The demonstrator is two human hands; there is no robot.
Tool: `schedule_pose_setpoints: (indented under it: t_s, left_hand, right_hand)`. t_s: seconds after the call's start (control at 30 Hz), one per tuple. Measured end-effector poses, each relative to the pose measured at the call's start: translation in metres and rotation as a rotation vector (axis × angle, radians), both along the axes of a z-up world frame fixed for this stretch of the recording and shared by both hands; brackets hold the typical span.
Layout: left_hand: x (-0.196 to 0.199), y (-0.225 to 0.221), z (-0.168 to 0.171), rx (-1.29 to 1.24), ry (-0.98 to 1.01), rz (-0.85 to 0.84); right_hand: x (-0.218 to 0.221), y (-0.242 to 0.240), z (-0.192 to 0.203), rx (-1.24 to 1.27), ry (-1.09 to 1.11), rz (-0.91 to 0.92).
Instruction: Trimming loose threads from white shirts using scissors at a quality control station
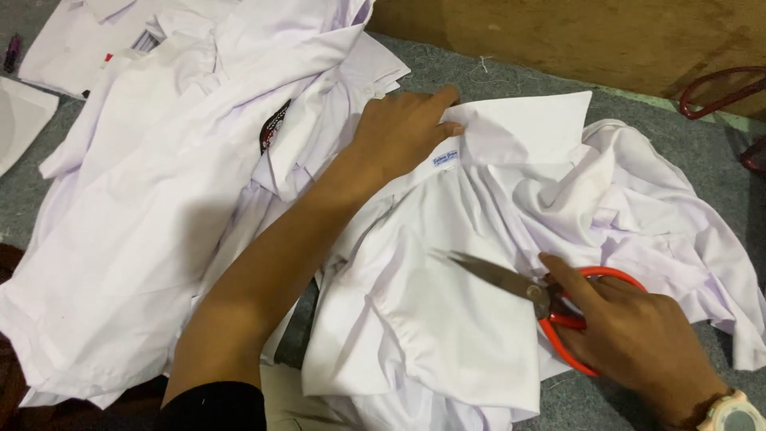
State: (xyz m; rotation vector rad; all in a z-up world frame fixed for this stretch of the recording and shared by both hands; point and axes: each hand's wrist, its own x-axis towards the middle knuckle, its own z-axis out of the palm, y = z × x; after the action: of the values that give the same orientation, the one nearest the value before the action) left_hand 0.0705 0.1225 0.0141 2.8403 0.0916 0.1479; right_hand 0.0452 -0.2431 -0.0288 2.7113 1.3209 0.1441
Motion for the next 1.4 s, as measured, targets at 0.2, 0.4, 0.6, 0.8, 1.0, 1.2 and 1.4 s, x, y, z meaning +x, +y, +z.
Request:
schedule_pose_setpoints:
  t_s: [0.2, 0.4, 0.6, 0.8, 1.0, 1.2, 1.4]
  left_hand:
    - [-0.054, 0.011, 0.037, -0.171, 0.339, 0.159]
    - [-0.093, 0.04, 0.049, -0.388, 0.265, 0.153]
    - [-0.1, 0.037, 0.072, -0.295, 0.557, 0.263]
    - [-0.095, 0.039, 0.056, -0.344, 0.142, 0.281]
    - [-0.095, 0.036, 0.058, -0.558, -0.018, 0.345]
    - [-0.099, 0.034, 0.06, -0.742, -0.113, 0.266]
    - [-0.105, 0.033, 0.06, -1.081, -0.05, -0.024]
  right_hand:
    - [0.002, 0.015, 0.028, -0.186, 0.031, -0.349]
    - [0.005, 0.023, 0.034, -0.214, 0.142, -0.482]
    - [0.009, 0.01, 0.017, -0.139, 0.006, -0.385]
    - [0.007, 0.02, 0.029, -0.221, 0.08, -0.477]
    - [0.01, 0.017, 0.027, -0.232, 0.067, -0.518]
    - [0.019, 0.005, 0.01, -0.164, -0.036, -0.49]
    - [0.02, 0.008, 0.01, -0.081, -0.077, -0.468]
